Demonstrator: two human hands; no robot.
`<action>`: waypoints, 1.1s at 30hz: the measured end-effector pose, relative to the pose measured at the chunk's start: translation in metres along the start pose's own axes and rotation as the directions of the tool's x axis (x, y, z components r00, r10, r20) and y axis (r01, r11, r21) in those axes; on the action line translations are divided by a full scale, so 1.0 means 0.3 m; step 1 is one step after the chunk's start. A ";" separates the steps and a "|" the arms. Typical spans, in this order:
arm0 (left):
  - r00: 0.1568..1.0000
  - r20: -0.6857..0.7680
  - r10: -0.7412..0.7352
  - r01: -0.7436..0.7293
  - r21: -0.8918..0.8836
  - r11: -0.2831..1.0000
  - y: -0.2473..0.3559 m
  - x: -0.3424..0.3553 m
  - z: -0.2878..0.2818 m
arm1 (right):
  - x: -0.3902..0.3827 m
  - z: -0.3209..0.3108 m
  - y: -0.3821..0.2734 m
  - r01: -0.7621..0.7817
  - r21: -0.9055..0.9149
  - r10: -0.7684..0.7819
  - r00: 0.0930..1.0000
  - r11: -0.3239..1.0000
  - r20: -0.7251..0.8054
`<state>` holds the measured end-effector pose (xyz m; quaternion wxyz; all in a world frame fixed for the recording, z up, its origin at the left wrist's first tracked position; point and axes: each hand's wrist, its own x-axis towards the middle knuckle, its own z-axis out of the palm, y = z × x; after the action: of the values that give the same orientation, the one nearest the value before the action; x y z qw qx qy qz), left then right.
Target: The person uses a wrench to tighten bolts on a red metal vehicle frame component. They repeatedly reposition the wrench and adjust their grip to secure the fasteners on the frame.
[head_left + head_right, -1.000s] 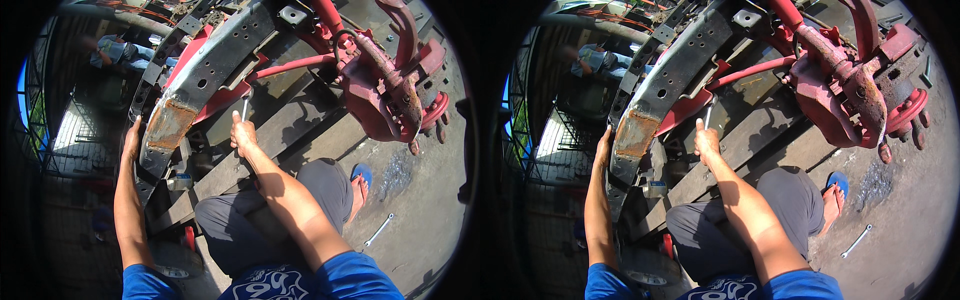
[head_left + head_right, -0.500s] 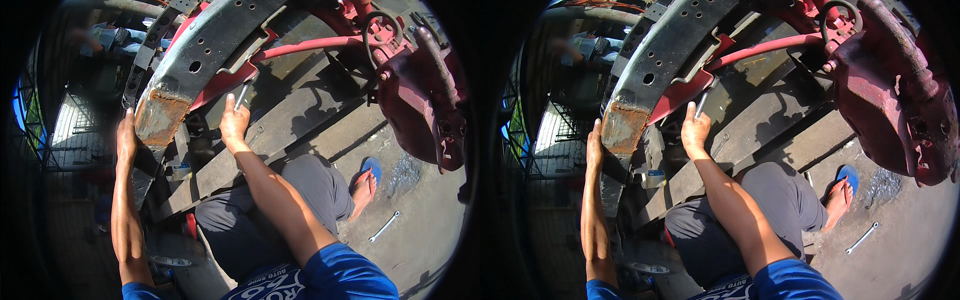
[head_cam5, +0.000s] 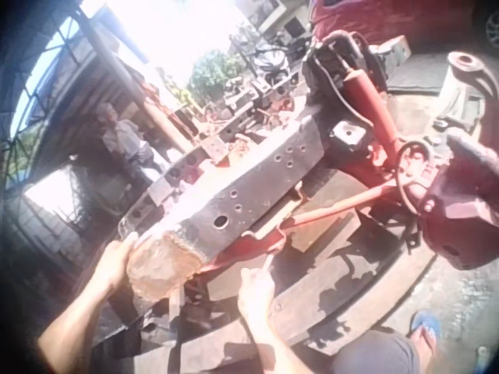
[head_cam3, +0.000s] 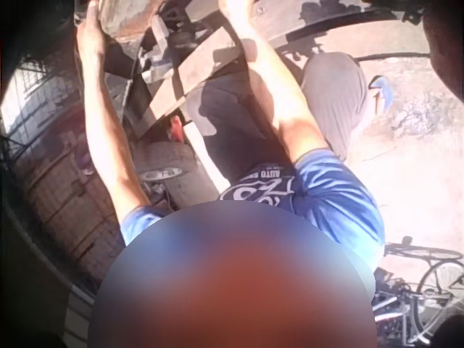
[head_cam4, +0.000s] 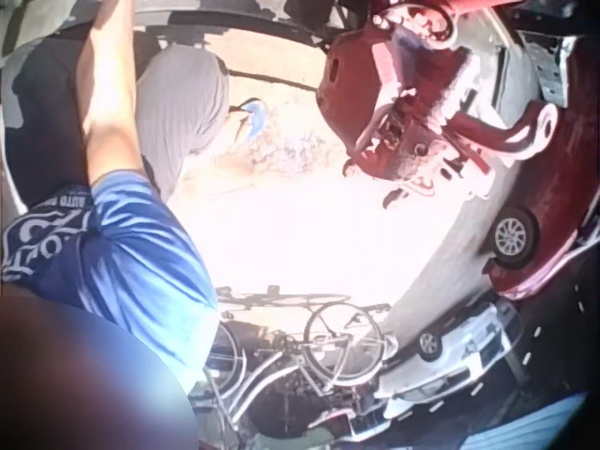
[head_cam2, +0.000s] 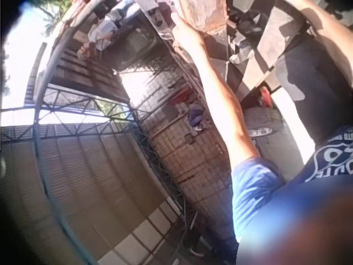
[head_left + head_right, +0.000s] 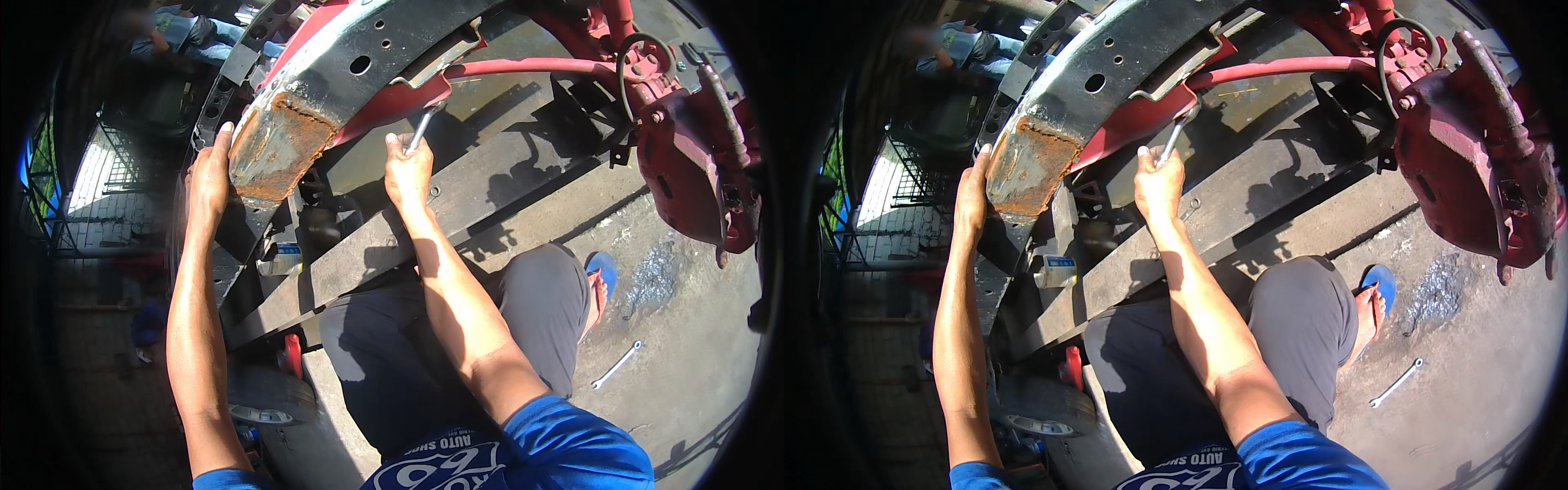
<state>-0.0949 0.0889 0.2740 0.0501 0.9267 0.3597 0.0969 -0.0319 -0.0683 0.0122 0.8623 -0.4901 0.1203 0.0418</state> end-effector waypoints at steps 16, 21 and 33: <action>0.999 0.033 0.041 -0.040 -0.018 0.999 -0.008 0.030 -0.004 | 0.029 -0.217 -0.135 -0.191 -0.111 0.219 0.909 0.975 0.354; 0.999 0.031 0.030 -0.029 -0.035 0.999 0.000 0.026 -0.004 | 0.052 -0.233 -0.116 -0.142 -0.156 0.189 0.915 0.978 0.356; 0.998 0.063 -0.030 0.041 -0.167 0.985 0.051 -0.035 -0.002 | 0.007 -0.135 -0.097 -0.383 0.032 0.374 0.914 0.923 0.155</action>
<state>-0.0926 0.0705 0.2755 0.1406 0.9151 0.3651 0.0981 -0.0311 -0.1182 0.0162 0.8590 -0.4266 0.1507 0.2399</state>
